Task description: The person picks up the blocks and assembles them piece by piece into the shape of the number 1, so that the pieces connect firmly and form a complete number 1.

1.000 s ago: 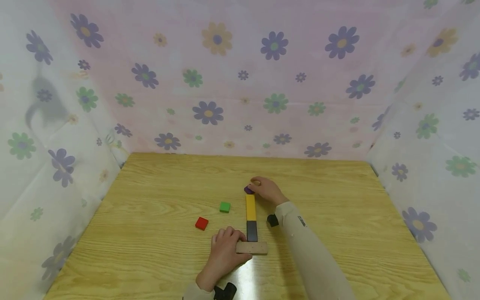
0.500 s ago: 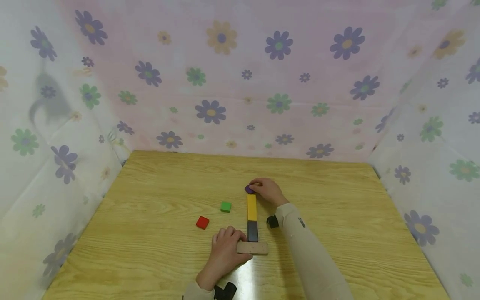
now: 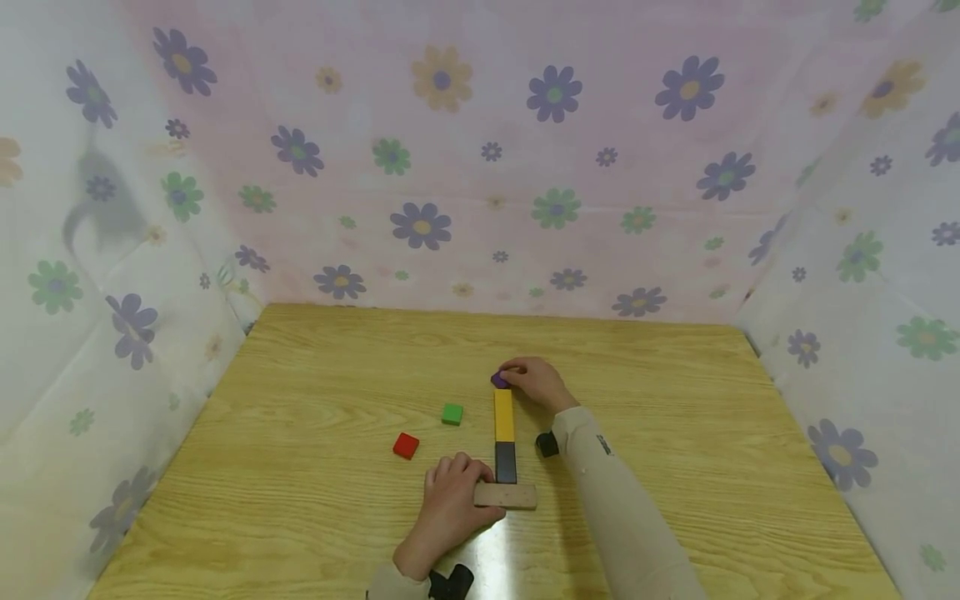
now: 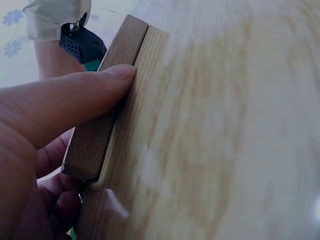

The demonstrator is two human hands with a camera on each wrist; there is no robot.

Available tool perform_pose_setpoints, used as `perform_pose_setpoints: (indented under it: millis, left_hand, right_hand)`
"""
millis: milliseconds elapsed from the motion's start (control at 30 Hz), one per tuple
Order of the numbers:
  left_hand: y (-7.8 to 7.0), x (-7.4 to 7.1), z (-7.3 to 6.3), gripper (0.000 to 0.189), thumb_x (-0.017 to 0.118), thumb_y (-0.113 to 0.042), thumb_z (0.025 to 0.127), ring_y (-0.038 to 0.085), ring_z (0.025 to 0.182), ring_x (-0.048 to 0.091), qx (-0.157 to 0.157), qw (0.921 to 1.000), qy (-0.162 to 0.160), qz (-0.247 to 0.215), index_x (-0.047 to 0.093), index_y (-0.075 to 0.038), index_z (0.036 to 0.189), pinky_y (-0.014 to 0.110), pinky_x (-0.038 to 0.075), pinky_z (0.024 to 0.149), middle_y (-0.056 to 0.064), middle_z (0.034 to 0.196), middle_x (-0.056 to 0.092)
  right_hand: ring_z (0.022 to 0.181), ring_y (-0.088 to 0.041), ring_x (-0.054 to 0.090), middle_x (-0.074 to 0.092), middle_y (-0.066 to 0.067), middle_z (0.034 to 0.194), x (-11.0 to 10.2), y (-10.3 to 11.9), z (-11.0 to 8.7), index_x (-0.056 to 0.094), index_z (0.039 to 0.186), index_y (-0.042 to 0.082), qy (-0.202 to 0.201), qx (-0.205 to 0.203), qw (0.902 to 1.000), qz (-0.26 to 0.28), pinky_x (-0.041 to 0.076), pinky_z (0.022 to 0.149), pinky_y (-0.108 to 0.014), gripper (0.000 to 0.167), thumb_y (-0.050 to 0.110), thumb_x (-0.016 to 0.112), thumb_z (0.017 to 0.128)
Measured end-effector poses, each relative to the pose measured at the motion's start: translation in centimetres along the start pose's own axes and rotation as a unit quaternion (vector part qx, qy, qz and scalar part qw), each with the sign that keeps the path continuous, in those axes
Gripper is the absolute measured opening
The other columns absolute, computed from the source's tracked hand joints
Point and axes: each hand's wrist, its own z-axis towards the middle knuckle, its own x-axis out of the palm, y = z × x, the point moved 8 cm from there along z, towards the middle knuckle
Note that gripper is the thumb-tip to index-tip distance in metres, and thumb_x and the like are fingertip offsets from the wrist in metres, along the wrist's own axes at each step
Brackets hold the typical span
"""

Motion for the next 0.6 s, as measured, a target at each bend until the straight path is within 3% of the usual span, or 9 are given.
perform_pose_setpoints:
  millis: [233, 333, 467, 600]
  left_hand:
    - [0.0, 0.1, 0.0, 0.038, 0.072, -0.048, 0.065, 0.013, 0.079, 0.031, -0.004, 1.0000, 0.004, -0.004, 0.054, -0.028, 0.092, 0.038, 0.024, 0.072, -0.011, 0.087, 0.039]
    - [0.0, 0.2, 0.0, 0.039, 0.072, -0.050, 0.065, 0.013, 0.079, 0.031, -0.006, 0.9999, 0.007, -0.005, 0.054, -0.028, 0.092, 0.038, 0.024, 0.071, -0.011, 0.087, 0.039]
    - [0.3, 0.2, 0.0, 0.042, 0.070, -0.053, 0.065, 0.012, 0.082, 0.033, -0.005, 0.9997, 0.013, -0.022, 0.055, -0.028, 0.095, 0.039, 0.024, 0.073, -0.012, 0.090, 0.040]
    - [0.5, -0.1, 0.1, 0.045, 0.066, -0.056, 0.068, 0.014, 0.091, 0.036, 0.003, 0.9972, 0.019, -0.072, 0.056, -0.026, 0.100, 0.043, 0.024, 0.078, -0.011, 0.095, 0.042]
  right_hand:
    - [0.109, -0.020, 0.049, 0.056, -0.001, 0.118, 0.0, -0.1, -0.3, 0.057, 0.119, 0.022, 0.022, -0.010, 0.9994, 0.023, 0.037, 0.088, -0.039, 0.034, 0.037, 0.048, 0.091]
    - [0.106, -0.020, 0.050, 0.053, -0.004, 0.122, 0.0, 0.0, -0.6, 0.054, 0.124, 0.021, 0.049, -0.026, 0.9979, 0.032, 0.038, 0.084, -0.038, 0.035, 0.034, 0.047, 0.092]
    - [0.086, -0.019, 0.052, 0.052, -0.006, 0.122, 0.1, 0.4, -1.0, 0.048, 0.129, 0.019, 0.083, -0.050, 0.9946, 0.038, 0.040, 0.070, -0.034, 0.037, 0.028, 0.046, 0.093]
    - [0.065, -0.018, 0.047, 0.053, -0.006, 0.118, 0.0, 0.0, -1.0, 0.046, 0.131, 0.022, 0.095, -0.046, 0.9934, 0.043, 0.039, 0.061, -0.031, 0.037, 0.021, 0.045, 0.093]
